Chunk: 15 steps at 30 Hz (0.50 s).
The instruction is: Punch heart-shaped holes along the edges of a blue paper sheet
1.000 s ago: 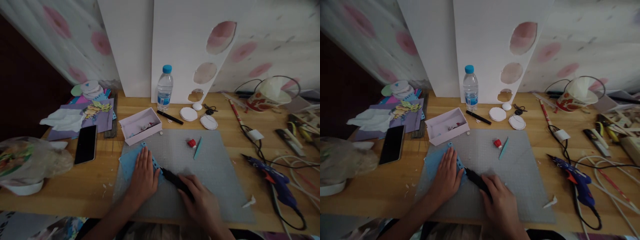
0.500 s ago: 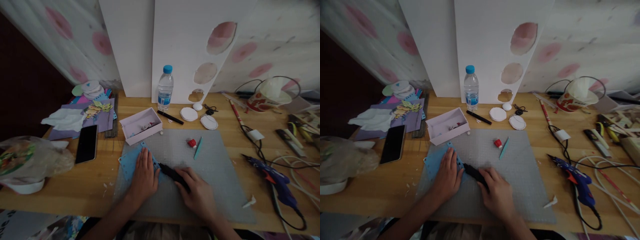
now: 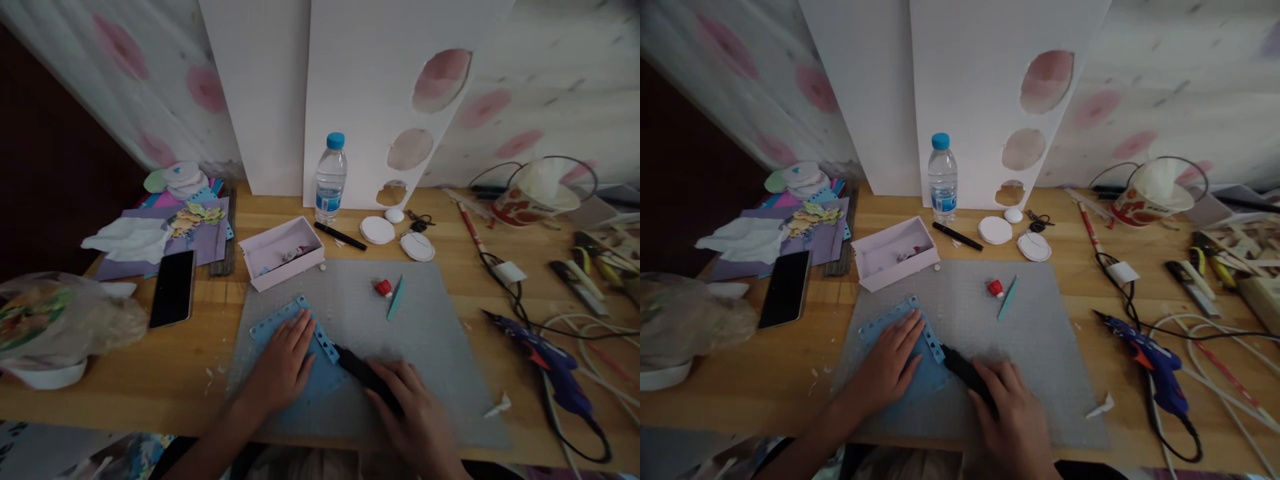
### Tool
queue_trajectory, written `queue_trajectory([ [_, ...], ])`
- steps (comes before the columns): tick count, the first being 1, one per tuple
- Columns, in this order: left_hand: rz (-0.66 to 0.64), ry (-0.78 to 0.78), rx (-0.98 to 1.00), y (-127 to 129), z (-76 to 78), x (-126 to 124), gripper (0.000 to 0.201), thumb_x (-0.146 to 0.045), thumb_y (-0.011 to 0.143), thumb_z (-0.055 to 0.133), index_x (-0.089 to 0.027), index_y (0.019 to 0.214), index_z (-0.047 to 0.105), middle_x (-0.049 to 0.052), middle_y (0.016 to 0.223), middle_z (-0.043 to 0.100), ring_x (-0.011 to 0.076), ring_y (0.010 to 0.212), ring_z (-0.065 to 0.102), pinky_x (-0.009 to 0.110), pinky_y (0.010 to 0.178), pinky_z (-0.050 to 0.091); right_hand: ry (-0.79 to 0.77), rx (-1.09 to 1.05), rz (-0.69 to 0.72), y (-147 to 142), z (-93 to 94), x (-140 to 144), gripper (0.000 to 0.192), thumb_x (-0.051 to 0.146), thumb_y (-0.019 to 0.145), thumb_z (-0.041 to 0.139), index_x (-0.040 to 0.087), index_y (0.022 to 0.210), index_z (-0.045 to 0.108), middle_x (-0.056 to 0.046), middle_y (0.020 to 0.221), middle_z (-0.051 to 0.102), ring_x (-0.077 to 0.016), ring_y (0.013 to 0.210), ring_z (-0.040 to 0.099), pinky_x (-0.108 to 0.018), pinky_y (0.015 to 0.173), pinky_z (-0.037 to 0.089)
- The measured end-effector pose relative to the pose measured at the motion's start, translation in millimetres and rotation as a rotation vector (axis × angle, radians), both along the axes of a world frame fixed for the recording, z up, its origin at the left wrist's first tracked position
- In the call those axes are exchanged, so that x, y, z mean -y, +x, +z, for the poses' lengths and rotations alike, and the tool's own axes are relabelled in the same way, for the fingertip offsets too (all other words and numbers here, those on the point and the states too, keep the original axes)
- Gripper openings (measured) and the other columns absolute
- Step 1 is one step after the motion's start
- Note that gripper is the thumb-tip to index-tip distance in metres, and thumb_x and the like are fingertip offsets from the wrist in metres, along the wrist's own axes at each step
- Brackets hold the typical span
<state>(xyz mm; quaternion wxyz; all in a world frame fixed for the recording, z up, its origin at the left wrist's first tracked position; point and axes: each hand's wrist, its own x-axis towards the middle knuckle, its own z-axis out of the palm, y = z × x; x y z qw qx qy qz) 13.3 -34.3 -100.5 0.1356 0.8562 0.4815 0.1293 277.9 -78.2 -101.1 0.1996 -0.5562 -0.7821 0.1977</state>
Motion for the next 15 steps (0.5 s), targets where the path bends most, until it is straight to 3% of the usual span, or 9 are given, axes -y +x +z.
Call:
queue_trajectory([
  [5, -0.021, 0.057, -0.047, 0, -7.3, 0, 0.053, -0.022, 0.094, 0.043, -0.006, 0.144, 0.033, 0.02, 0.151, 0.036, 0.0312, 0.141, 0.03, 0.051, 0.109, 0.039, -0.007, 0.026, -0.021, -12, -0.5, -8, 0.033, 0.029, 0.093, 0.051, 0.024, 0.125, 0.056, -0.008, 0.103, 0.062, -0.0236, 0.094, 0.062, -0.035, 0.072, 0.059],
  [15, -0.027, 0.082, -0.016, 1, -4.9, 0, 0.054, -0.022, 0.094, 0.043, -0.007, 0.145, 0.034, 0.02, 0.151, 0.035, 0.0322, 0.142, 0.029, 0.051, 0.11, 0.039, -0.002, 0.046, 0.042, 2, 5.1, -19, 0.034, 0.027, 0.091, 0.054, 0.024, 0.124, 0.057, -0.009, 0.103, 0.063, -0.0248, 0.094, 0.062, -0.038, 0.075, 0.058],
])
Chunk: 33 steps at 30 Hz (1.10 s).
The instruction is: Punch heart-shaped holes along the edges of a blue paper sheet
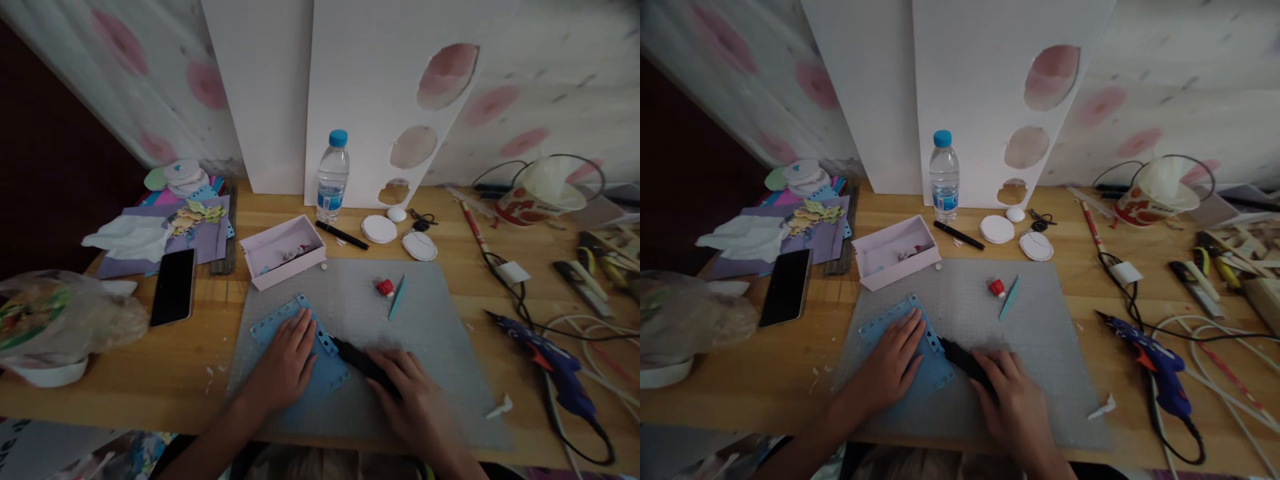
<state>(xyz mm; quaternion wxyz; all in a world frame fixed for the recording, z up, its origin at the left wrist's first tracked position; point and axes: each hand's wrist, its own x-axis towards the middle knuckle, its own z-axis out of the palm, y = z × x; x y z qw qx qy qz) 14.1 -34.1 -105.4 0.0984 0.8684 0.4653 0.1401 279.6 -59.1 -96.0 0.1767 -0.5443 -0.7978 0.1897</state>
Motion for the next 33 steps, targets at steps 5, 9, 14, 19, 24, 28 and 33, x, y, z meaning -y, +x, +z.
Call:
queue_trajectory([
  [5, -0.016, 0.012, -0.038, 0, -0.6, 1, 0.054, -0.023, 0.094, 0.044, -0.003, 0.143, 0.035, 0.022, 0.15, 0.036, 0.0329, 0.142, 0.028, 0.051, 0.109, 0.039, -0.003, 0.008, -0.029, -19, 2.2, -17, 0.032, 0.027, 0.092, 0.051, 0.025, 0.124, 0.057, -0.009, 0.104, 0.062, -0.0255, 0.095, 0.061, -0.039, 0.073, 0.058],
  [9, -0.009, 0.002, -0.051, 1, 0.9, 1, 0.053, -0.023, 0.094, 0.043, -0.003, 0.143, 0.034, 0.022, 0.151, 0.034, 0.0324, 0.143, 0.027, 0.05, 0.11, 0.037, -0.015, 0.003, -0.009, -25, 4.7, -30, 0.032, 0.025, 0.092, 0.051, 0.024, 0.123, 0.057, -0.009, 0.104, 0.061, -0.0256, 0.097, 0.058, -0.04, 0.077, 0.057],
  [14, 0.001, 0.007, -0.062, 2, 1.9, 1, 0.052, -0.024, 0.095, 0.042, -0.004, 0.142, 0.036, 0.023, 0.152, 0.031, 0.0337, 0.142, 0.027, 0.05, 0.109, 0.038, -0.003, 0.016, 0.005, -32, 5.7, -43, 0.032, 0.024, 0.091, 0.052, 0.023, 0.122, 0.058, -0.009, 0.104, 0.061, -0.0261, 0.099, 0.057, -0.039, 0.079, 0.056],
  [19, 0.0, 0.014, -0.021, 2, 0.8, 1, 0.048, -0.025, 0.095, 0.043, -0.003, 0.138, 0.041, 0.025, 0.15, 0.034, 0.0342, 0.141, 0.029, 0.05, 0.109, 0.04, 0.025, 0.036, -0.007, -44, 5.0, -56, 0.031, 0.026, 0.091, 0.054, 0.022, 0.121, 0.06, -0.009, 0.102, 0.062, -0.0264, 0.097, 0.057, -0.036, 0.073, 0.056],
  [24, 0.015, 0.015, -0.004, 2, 0.4, 1, 0.049, -0.025, 0.094, 0.043, -0.003, 0.138, 0.04, 0.026, 0.15, 0.034, 0.0353, 0.139, 0.033, 0.051, 0.107, 0.041, 0.043, 0.032, -0.015, -55, 5.3, -65, 0.029, 0.026, 0.091, 0.053, 0.021, 0.119, 0.061, -0.009, 0.101, 0.062, -0.0261, 0.095, 0.058, -0.037, 0.074, 0.055],
  [28, 0.019, 0.013, -0.004, 3, 0.4, 2, 0.051, -0.026, 0.094, 0.043, -0.003, 0.139, 0.04, 0.025, 0.15, 0.034, 0.035, 0.139, 0.033, 0.051, 0.108, 0.041, 0.07, 0.017, -0.047, -62, 2.4, -68, 0.03, 0.028, 0.092, 0.051, 0.021, 0.119, 0.061, -0.009, 0.102, 0.063, -0.0258, 0.095, 0.058, -0.036, 0.071, 0.055],
  [33, 0.0, 0.029, -0.019, 2, 2.5, 1, 0.048, -0.025, 0.095, 0.041, -0.005, 0.139, 0.04, 0.023, 0.149, 0.037, 0.0336, 0.14, 0.032, 0.051, 0.108, 0.039, 0.073, -0.024, -0.042, -60, 0.3, -66, 0.031, 0.028, 0.093, 0.05, 0.02, 0.121, 0.06, -0.009, 0.102, 0.062, -0.0251, 0.095, 0.059, -0.037, 0.076, 0.055],
])
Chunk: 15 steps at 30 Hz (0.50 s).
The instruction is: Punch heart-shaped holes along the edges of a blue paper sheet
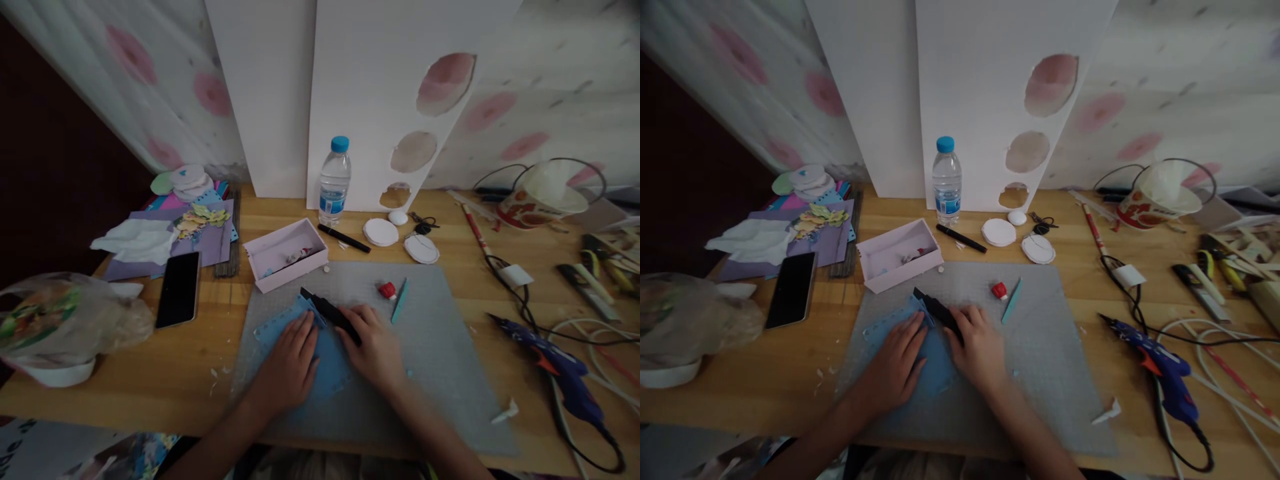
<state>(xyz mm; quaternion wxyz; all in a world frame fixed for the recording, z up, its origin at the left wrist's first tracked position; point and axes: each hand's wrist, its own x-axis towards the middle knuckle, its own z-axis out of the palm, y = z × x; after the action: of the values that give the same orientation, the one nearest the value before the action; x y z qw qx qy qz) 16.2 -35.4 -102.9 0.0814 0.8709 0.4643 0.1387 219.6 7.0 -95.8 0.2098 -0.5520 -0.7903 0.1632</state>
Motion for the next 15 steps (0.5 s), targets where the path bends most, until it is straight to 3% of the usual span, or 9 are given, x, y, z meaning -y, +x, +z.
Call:
queue_trajectory([
  [3, 0.016, 0.01, 0.023, 0, 3.9, 1, 0.049, -0.02, 0.093, 0.043, -0.005, 0.139, 0.04, 0.022, 0.14, 0.047, 0.0316, 0.132, 0.041, 0.049, 0.106, 0.041, 0.001, -0.041, -0.04, 16, -1.0, 10, 0.031, 0.031, 0.094, 0.05, 0.022, 0.122, 0.059, -0.008, 0.103, 0.062, -0.0241, 0.095, 0.061, -0.037, 0.078, 0.055],
  [7, 0.045, 0.017, 0.052, 0, 7.6, 2, 0.044, -0.018, 0.091, 0.045, -0.014, 0.135, 0.05, 0.016, 0.117, 0.059, 0.0284, 0.108, 0.055, 0.047, 0.094, 0.049, 0.055, -0.135, -0.159, 53, -4.1, 35, 0.033, 0.036, 0.094, 0.05, 0.023, 0.124, 0.056, -0.009, 0.106, 0.061, -0.0231, 0.095, 0.062, -0.037, 0.081, 0.054],
  [11, 0.06, 0.082, 0.07, -1, 7.0, -1, 0.025, -0.016, 0.09, 0.047, -0.018, 0.107, 0.065, 0.013, 0.106, 0.06, 0.0267, 0.1, 0.056, 0.045, 0.088, 0.05, 0.14, -0.118, -0.332, 91, -9.2, 56, 0.036, 0.042, 0.091, 0.053, 0.022, 0.12, 0.059, -0.009, 0.101, 0.062, -0.0251, 0.092, 0.062, -0.04, 0.081, 0.052],
  [15, 0.072, 0.175, 0.092, -13, 17.1, -6, 0.02, -0.016, 0.093, 0.045, -0.02, 0.093, 0.064, 0.008, 0.096, 0.066, 0.0227, 0.091, 0.06, 0.04, 0.084, 0.049, 0.203, -0.076, -0.537, 111, -16.8, 63, 0.043, 0.049, 0.089, 0.054, 0.017, 0.118, 0.062, -0.011, 0.1, 0.062, -0.027, 0.089, 0.062, -0.041, 0.08, 0.051],
])
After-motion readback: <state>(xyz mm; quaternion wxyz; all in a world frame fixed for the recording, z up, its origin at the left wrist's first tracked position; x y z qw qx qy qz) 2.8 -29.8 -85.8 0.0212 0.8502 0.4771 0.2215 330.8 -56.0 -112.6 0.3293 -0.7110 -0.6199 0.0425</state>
